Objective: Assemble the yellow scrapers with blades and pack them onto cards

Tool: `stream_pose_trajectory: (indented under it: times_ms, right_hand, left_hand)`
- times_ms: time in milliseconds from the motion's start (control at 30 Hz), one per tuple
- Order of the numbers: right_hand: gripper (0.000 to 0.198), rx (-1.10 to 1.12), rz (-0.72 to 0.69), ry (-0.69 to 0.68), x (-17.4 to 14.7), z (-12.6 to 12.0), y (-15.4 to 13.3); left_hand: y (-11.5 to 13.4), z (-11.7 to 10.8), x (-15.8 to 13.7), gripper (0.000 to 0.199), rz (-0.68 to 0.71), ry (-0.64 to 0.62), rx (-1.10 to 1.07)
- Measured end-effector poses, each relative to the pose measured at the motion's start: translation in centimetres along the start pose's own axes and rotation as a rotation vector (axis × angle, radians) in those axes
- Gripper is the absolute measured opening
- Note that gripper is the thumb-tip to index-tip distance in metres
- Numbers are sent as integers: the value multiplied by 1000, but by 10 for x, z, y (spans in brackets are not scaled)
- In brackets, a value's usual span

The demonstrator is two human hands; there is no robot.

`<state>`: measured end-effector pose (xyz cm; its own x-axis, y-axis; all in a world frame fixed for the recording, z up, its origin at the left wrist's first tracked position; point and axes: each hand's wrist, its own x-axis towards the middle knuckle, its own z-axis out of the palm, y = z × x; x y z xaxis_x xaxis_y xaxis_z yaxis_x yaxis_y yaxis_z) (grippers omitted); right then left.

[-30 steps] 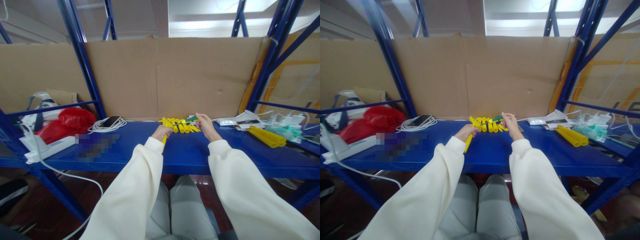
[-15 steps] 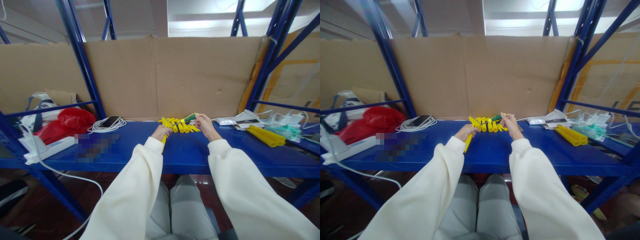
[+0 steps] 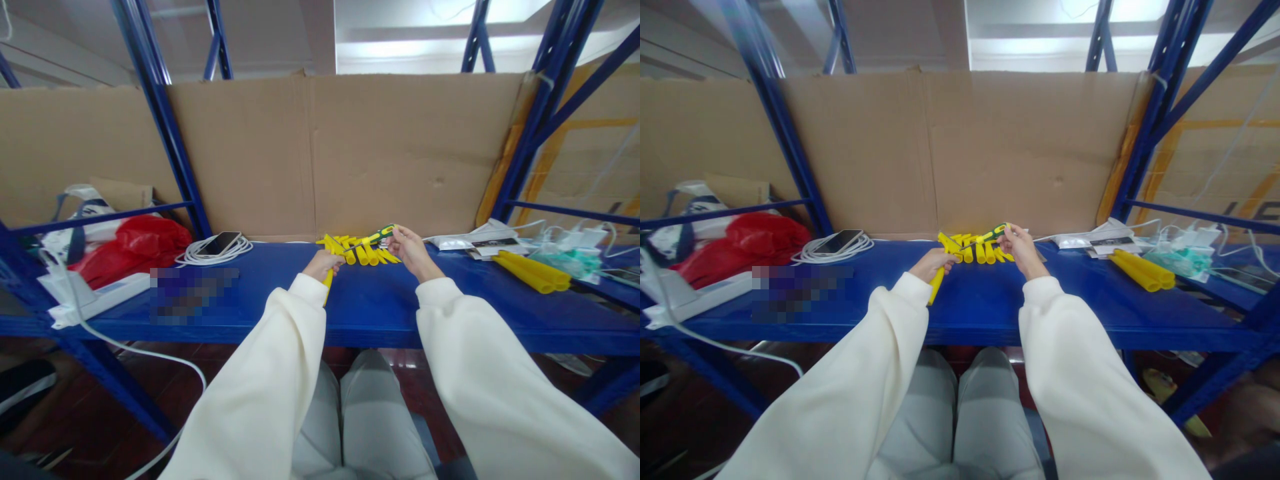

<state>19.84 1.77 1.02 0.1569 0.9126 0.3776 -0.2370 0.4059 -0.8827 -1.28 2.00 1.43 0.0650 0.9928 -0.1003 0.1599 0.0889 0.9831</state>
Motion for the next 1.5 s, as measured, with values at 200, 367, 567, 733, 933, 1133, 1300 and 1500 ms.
stream_pose_trajectory:
  times_ms: [200,367,567,733,933,1133,1300,1500]
  right_hand:
    - [43,-6,-22,25,0,0,0]
    - [49,-37,-38,83,3,-1,3]
    - [49,-90,-60,110,5,-3,6]
    - [41,-13,-14,5,1,0,1]
    - [40,10,-41,-16,0,1,-1]
    - [47,-12,-52,58,4,-2,3]
    - [48,-47,-51,118,6,-2,6]
    - [41,-26,-43,11,3,-1,3]
  left_hand:
    - [1,2,-2,25,7,13,13]
    - [1,2,-2,24,8,-3,3]
    - [0,2,-2,23,16,6,-9]
    - [2,1,-4,24,4,3,-7]
    - [1,1,-3,28,0,1,-32]
    - [2,2,-6,25,-8,-13,-20]
    - [4,3,-10,29,3,6,-6]
    - [3,3,-10,25,4,12,-2]
